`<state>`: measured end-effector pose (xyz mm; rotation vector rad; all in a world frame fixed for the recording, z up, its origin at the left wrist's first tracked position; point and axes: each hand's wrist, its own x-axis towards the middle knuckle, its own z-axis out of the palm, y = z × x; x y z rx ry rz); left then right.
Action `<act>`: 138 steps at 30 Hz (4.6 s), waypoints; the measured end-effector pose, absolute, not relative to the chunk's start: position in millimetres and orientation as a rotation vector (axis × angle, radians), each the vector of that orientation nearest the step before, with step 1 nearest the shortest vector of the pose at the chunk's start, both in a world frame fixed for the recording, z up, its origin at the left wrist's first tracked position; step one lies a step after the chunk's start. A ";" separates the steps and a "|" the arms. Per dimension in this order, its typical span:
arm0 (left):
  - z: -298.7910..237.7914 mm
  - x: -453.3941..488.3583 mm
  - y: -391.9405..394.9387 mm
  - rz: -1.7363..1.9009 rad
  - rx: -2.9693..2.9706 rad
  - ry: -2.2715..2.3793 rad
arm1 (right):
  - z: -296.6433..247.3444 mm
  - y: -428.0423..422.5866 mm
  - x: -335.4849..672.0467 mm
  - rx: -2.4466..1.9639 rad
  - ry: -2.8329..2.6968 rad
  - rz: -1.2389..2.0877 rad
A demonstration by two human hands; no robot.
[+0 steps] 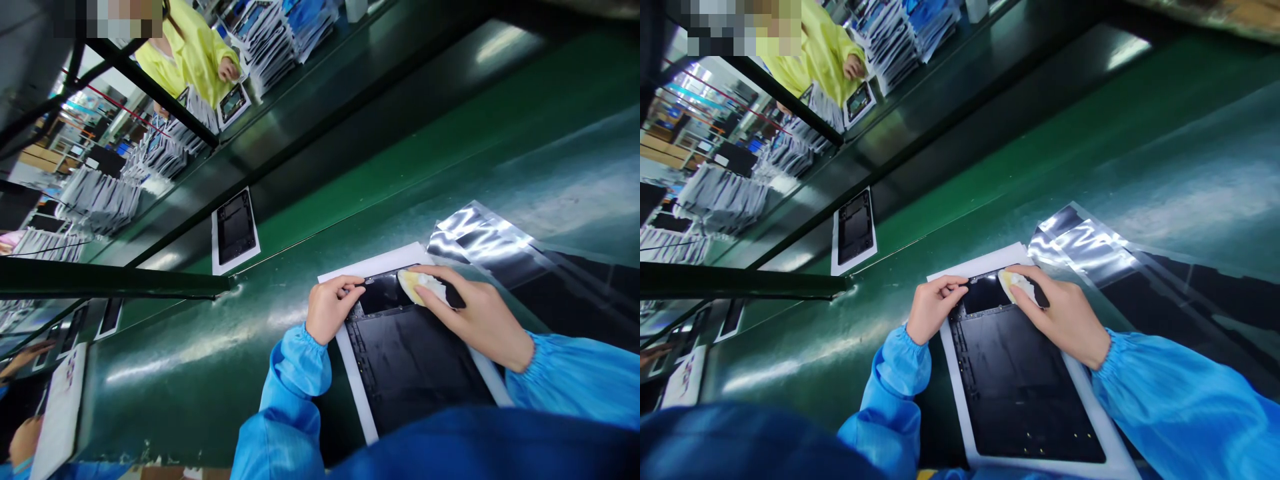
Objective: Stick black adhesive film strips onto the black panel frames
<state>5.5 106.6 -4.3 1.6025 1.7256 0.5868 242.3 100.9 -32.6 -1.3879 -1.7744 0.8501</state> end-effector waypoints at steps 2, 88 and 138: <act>-5.4 4.6 106.4 0.604 1.584 1.714 | -30.6 100.9 241.2 -1.389 -1.761 0.856; 1.2 11.4 103.1 0.546 1.730 1.761 | -31.8 103.3 243.6 -1.364 -1.822 0.816; -17.4 -19.5 58.8 0.399 3.031 1.434 | -27.4 96.8 233.8 -1.494 -1.986 0.602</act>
